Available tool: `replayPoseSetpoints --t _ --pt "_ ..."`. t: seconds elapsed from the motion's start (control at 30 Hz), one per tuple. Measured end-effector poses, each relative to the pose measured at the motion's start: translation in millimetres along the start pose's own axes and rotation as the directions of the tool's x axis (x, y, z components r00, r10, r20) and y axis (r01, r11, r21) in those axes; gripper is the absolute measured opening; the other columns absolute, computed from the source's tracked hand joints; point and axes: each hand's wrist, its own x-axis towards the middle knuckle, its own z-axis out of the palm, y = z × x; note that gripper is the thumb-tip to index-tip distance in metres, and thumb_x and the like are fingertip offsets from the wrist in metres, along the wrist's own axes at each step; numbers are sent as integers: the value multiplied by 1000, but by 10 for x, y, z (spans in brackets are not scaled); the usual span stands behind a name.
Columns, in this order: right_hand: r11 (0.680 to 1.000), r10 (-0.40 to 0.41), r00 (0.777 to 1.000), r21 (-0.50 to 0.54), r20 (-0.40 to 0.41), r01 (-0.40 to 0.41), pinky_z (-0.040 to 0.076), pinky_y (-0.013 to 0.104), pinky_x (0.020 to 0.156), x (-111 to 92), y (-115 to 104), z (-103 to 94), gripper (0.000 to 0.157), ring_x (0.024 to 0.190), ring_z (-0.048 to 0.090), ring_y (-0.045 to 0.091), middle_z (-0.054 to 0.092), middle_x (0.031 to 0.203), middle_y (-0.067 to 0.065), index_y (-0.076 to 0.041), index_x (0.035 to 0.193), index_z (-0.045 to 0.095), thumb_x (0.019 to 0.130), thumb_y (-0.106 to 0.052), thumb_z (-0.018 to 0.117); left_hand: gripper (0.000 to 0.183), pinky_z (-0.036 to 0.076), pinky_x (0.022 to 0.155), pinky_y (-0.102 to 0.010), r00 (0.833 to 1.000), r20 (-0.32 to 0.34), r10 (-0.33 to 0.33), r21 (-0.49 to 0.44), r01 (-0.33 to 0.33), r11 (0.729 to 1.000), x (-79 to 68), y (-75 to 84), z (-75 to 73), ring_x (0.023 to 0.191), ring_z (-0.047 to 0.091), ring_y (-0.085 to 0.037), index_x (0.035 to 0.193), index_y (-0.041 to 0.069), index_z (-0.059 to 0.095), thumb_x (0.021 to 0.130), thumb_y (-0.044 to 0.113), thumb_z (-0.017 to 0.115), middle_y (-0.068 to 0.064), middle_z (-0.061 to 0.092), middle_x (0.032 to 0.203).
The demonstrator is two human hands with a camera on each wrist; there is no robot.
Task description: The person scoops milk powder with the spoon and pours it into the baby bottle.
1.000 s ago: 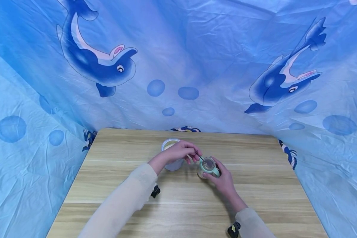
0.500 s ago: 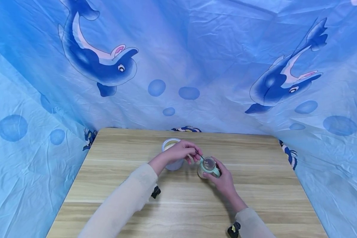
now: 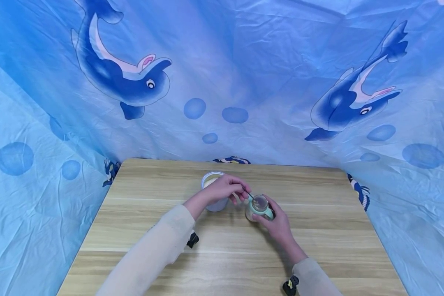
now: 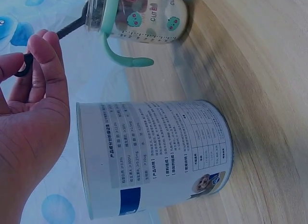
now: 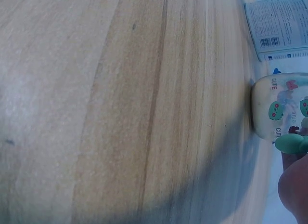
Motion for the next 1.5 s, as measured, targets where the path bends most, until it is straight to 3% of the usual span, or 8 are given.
replayPoseSetpoints --t 0.33,0.67,0.97,1.17,1.4,1.5 --pt "1000 -5 1000 -1 -5 5 44 54 116 2 6 3 82 138 58 34 64 149 15 -12 155 55 84 -22 95 26 60 66 -28 1000 6 13 -50 -13 999 -8 21 2 87 73 -16 123 -2 75 110 9 56 -22 77 109" --pt "1000 -4 1000 6 -6 4 43 54 117 -1 -3 3 83 139 57 36 62 150 15 -12 155 55 83 -23 95 28 61 65 -27 999 -39 31 -47 -33 998 -11 50 16 86 73 -14 129 1 75 110 18 64 -7 80 103" --pt "1000 17 1000 11 -7 -17 44 52 116 -10 -6 1 83 138 58 33 62 150 14 -13 156 55 83 -22 95 29 62 66 -32 992 -125 30 21 -28 999 -37 117 48 83 74 -14 127 6 77 109 26 66 -5 81 100" --pt "1000 21 1000 13 -7 -21 44 53 116 -6 -15 6 84 138 58 34 62 151 16 -12 156 54 83 -22 95 29 61 62 -28 985 -169 30 45 -23 999 -47 139 51 82 74 -15 125 6 78 108 28 67 -6 81 98" --pt "1000 10 1000 -18 -26 -10 45 54 115 3 -10 19 84 136 60 35 63 149 16 -12 156 55 83 -22 95 28 61 61 -28 983 -183 31 64 -19 998 -63 155 41 82 73 -15 121 9 80 109 29 66 -4 81 97" --pt "1000 6 1000 -27 -25 -7 45 55 115 3 -18 16 84 136 60 36 63 149 17 -12 155 55 82 -22 95 27 63 65 -35 984 -177 28 76 -14 997 -76 172 30 83 74 -16 121 10 80 109 29 66 -5 81 97"
